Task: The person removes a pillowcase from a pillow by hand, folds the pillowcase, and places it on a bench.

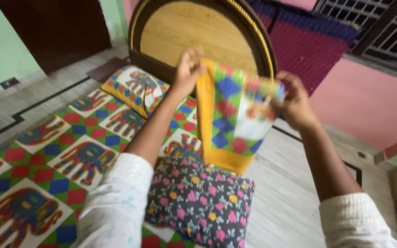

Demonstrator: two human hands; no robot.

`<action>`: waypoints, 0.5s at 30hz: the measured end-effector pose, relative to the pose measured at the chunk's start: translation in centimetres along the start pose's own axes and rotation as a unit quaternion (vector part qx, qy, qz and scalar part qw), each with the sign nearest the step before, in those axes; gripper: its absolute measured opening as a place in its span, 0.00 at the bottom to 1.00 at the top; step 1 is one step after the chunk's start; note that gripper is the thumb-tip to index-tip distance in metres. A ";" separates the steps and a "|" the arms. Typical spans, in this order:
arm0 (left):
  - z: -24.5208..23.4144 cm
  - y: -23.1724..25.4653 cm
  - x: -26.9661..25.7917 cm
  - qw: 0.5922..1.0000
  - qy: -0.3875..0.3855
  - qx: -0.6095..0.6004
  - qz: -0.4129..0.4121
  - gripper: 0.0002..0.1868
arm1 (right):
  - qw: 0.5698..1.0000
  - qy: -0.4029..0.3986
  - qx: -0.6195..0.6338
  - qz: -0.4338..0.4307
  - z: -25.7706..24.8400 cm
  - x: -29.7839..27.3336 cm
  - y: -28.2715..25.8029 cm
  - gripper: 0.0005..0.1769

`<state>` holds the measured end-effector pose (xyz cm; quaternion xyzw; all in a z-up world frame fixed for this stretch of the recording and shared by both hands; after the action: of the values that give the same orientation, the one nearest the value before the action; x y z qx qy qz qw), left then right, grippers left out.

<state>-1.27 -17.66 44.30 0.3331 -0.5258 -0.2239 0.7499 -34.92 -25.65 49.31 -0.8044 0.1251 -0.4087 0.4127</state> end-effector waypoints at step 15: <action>2.1 -15.0 -21.0 0.836 -0.050 -0.277 -0.470 0.28 | 0.747 -0.054 0.424 0.509 8.8 -13.7 21.8 0.33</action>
<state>-10.25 -13.99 20.33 0.3068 -0.2589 -0.7024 0.5878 -33.92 -27.00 22.15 -0.3843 0.3077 -0.1050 0.8641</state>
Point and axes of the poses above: each hand's wrist, its own x-axis towards the middle knuckle, its own z-axis out of the palm, y = z × x, the point moved 8 cm from there along x, towards the middle knuckle, and after that the axes turned 8 degrees about -x, right-handed, at the moved point
